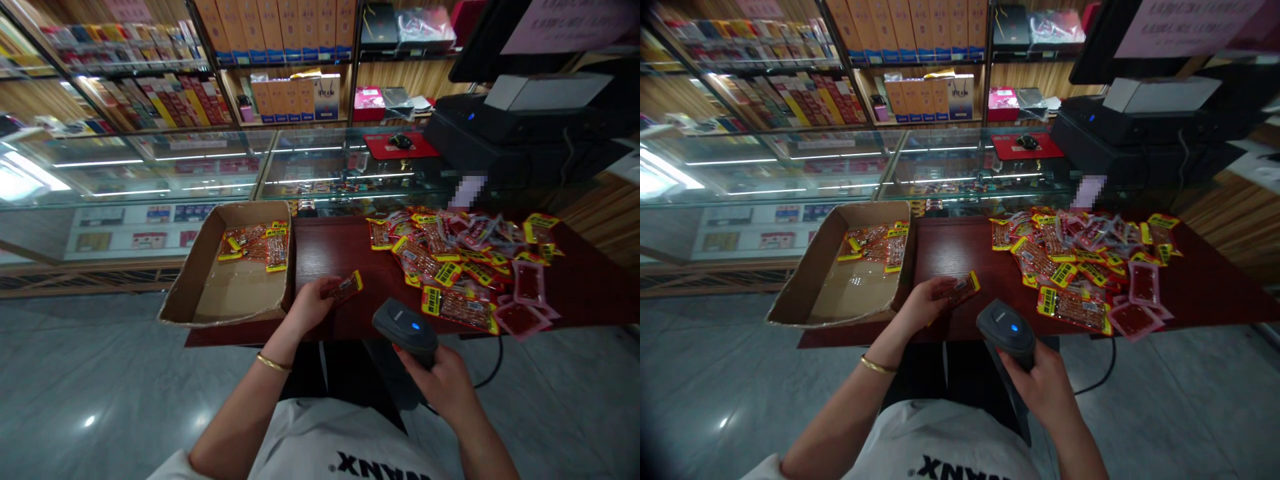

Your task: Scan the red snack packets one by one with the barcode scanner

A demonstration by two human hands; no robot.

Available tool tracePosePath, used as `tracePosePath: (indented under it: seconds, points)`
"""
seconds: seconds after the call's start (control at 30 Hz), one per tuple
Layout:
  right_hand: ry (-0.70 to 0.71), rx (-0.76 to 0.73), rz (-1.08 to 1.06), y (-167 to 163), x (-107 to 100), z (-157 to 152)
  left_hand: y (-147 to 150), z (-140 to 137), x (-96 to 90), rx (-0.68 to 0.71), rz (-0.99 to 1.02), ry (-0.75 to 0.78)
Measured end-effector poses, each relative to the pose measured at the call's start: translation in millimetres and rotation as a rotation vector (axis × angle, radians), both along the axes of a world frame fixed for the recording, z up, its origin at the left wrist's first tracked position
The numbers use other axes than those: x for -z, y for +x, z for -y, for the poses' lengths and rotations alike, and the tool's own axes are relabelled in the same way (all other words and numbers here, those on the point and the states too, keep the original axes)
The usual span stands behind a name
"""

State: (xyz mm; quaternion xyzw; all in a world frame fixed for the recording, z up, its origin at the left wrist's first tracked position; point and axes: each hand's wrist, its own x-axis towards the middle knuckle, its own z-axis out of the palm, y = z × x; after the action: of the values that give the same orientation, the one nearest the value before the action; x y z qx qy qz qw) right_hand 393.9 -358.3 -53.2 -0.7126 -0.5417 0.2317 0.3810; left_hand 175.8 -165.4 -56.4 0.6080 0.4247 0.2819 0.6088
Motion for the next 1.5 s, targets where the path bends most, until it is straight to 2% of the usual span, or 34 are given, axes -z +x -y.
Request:
tracePosePath:
  seconds: [0.13, 0.23, 0.47, 0.63, 0.73, 0.97, 1.07, 1.13, 1.2, 1.27, 1.37, 1.43, 1.5]
  points:
    - [-0.015, 0.040, 0.001, -2, -3, 1, -2, 0, 0.0, -0.031, 0.093, -0.110]
    - [-0.023, 0.036, -0.011, -3, -5, 1, -4, 0, 2.0, -0.055, 0.105, -0.136]
    - [-0.016, 0.041, 0.009, -4, -5, 3, -6, -2, 4.8, -0.074, 0.061, -0.096]
    - [-0.043, 0.056, 0.021, -3, -4, 5, -5, -5, 4.9, -0.083, -0.008, -0.014]
    - [-0.031, 0.038, 0.015, -3, -4, 5, -5, -5, 6.6, -0.091, 0.020, -0.030]
    - [-0.005, 0.073, -0.014, -2, -1, 6, -2, 3, -2.8, -0.127, 0.121, -0.181]
    - [-0.008, 0.084, -0.076, -4, -5, 7, 6, 2, -12.5, -0.141, 0.207, -0.336]
    - [0.000, 0.104, -0.118, -3, -7, 8, 19, -3, -19.9, -0.095, 0.268, -0.464]
    - [0.005, 0.132, -0.152, -1, -8, 10, 41, -9, -28.7, -0.002, 0.305, -0.516]
    - [-0.013, 0.162, -0.176, 2, -8, 15, 75, -14, -39.1, 0.110, 0.305, -0.446]
    - [-0.077, 0.200, -0.213, 3, -8, 23, 143, -14, -54.6, 0.308, 0.206, -0.173]
    - [-0.115, 0.217, -0.224, 3, -9, 27, 193, -9, -62.6, 0.470, 0.089, 0.114]
    - [-0.129, 0.220, -0.221, 2, -11, 30, 238, 2, -67.3, 0.636, -0.076, 0.487]
